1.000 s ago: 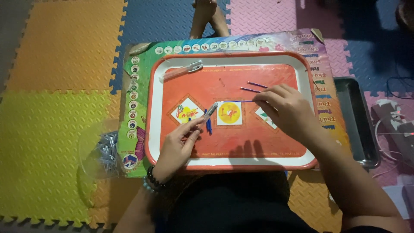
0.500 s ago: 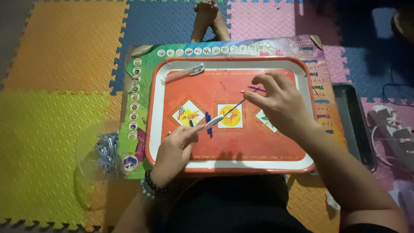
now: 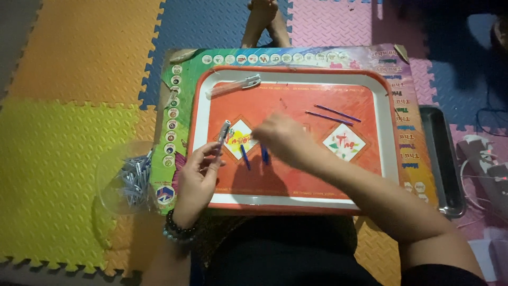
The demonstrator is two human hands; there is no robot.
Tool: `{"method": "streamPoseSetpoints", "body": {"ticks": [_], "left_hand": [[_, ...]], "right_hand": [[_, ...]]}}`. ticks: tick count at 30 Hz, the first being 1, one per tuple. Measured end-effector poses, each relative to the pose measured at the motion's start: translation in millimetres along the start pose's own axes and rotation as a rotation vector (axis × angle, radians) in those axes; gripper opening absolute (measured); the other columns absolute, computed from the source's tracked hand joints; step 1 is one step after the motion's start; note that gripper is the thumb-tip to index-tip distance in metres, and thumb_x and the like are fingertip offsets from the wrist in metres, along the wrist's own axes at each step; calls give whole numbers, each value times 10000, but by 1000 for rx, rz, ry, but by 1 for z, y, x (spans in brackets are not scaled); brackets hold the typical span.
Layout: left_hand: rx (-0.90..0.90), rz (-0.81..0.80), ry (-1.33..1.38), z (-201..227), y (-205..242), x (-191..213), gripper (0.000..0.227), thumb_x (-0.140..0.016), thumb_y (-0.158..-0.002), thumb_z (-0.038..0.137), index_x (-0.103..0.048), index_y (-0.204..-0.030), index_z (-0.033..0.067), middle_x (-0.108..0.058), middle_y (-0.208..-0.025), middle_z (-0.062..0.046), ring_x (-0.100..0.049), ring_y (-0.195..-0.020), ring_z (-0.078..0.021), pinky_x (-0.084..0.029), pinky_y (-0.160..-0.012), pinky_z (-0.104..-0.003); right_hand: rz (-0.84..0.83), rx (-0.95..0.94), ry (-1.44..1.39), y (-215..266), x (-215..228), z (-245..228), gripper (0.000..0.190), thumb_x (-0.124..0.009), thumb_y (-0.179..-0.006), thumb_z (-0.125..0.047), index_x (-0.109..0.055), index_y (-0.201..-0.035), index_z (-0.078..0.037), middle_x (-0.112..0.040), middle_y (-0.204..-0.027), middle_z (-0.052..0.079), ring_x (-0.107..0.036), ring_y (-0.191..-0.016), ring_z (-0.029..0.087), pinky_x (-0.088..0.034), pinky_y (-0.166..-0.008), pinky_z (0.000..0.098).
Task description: Assembling pens by manually inserting ink refills into plastic pen barrels on a tray.
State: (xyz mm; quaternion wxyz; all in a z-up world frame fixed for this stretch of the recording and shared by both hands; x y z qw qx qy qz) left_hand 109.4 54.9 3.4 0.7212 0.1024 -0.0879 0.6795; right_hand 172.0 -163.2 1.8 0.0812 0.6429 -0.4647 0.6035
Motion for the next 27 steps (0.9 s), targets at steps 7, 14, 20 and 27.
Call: {"method": "streamPoseSetpoints", "body": {"ticks": [7,14,20,27], "left_hand": [[-74,19,-18,2,-4,5,334,-655,-1107,48,-720,-1435,57,-766,-1214,-226,-856,-1024,-385,-705,-857,-508],[-94,8,-60,0,-4,2,313,-679,-1085,34,-778,-1380,58,-779,-1150,-182,-863,-955,-323,-715,-831,-444],[-127,-76,-48,14,2,-24,335,-699,-1046,-3,-796,-1361,58,-790,-1112,-175,-865,-951,-322,-720,-847,-428],[-174,-195,6,32,10,-54,335,-698,-1058,0,-794,-1375,55,-804,-1156,-167,-865,-1036,-327,-713,-936,-456]], "right_hand": [[-136,48,303,30,-54,-38,151,-802,-887,-345,-745,-922,-210,-689,-837,20,-707,-871,260,-551,-629,405],[-238,-277,-246,24,18,-6,149,-787,-972,-198,-758,-1093,-117,-781,-982,124,-775,-970,350,-634,-782,471],[-25,-632,-1070,32,68,-1,676,-695,-1050,3,-469,-1673,-132,-708,-1051,98,-745,-863,203,-687,-794,358],[198,-438,-798,43,112,-2,688,-714,-1055,53,-499,-1695,-81,-782,-1120,166,-813,-1039,278,-679,-940,443]]}}
Point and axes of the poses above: each hand's wrist, its own y-axis away from the middle knuckle, its own x-axis out of the back of the hand, z = x × y, the point moved 8 cm from there along -y, towards the middle knuckle
